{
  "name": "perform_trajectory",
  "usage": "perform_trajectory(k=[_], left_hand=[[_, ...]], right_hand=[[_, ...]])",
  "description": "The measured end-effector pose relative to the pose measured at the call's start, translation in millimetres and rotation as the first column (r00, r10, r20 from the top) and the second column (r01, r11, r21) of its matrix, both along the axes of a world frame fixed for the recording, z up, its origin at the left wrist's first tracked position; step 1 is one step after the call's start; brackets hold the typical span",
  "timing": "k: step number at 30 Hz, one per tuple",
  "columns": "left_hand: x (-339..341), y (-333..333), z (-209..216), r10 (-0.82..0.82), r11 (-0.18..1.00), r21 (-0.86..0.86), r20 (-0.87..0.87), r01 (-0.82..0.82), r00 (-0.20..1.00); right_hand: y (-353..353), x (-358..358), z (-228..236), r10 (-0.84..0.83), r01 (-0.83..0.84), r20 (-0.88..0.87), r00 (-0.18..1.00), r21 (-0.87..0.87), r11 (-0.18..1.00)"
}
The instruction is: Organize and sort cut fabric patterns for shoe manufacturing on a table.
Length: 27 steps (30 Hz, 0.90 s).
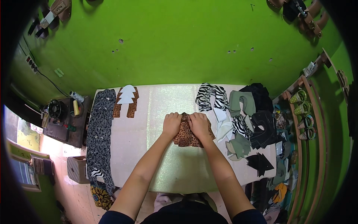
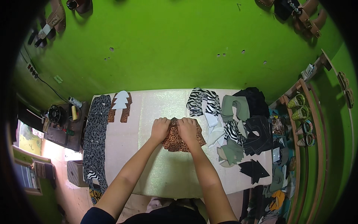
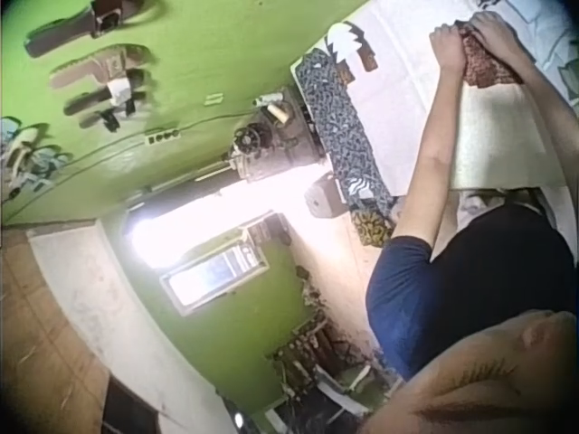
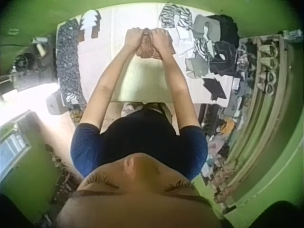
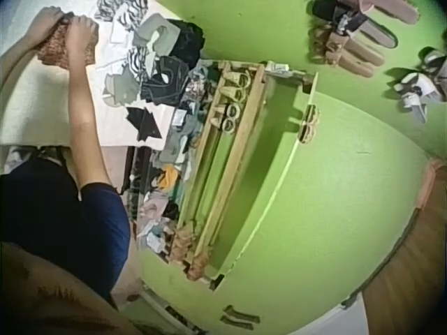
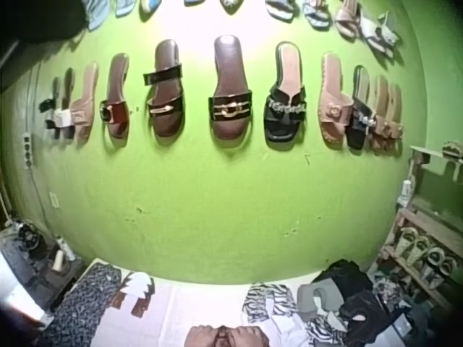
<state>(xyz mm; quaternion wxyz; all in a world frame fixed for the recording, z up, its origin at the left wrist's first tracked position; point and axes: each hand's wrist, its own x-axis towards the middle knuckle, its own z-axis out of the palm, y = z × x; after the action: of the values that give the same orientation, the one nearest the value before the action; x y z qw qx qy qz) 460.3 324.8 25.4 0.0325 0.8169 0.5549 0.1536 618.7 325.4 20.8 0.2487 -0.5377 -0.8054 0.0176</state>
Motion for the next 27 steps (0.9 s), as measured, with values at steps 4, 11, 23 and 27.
perform_trajectory(k=[4,11,23,27], left_hand=[[-4.5,-15.3,21.9,-0.02,1.0,-0.001,0.039,0.021,0.999],[-6.9,-55.9,83.2,0.048,0.997,-0.074,0.415,-0.019,0.909],[17.2,-154.3,13.0,0.316,0.827,-0.558,0.564,0.07,0.763],[29.8,-171.5,-8.4,0.257,0.854,-0.517,0.523,0.062,0.813]], right_hand=[[-15.0,12.9,11.5,0.076,-0.079,-0.112,0.991,-0.021,0.997],[-56.6,39.1,68.2,0.019,-0.071,-0.383,0.924,-0.123,0.99],[-136.7,104.9,-5.3,-0.226,-0.291,-0.619,0.752,-0.62,0.728],[-153.2,103.0,-15.9,-0.217,-0.173,-0.44,0.871,-0.69,0.703]])
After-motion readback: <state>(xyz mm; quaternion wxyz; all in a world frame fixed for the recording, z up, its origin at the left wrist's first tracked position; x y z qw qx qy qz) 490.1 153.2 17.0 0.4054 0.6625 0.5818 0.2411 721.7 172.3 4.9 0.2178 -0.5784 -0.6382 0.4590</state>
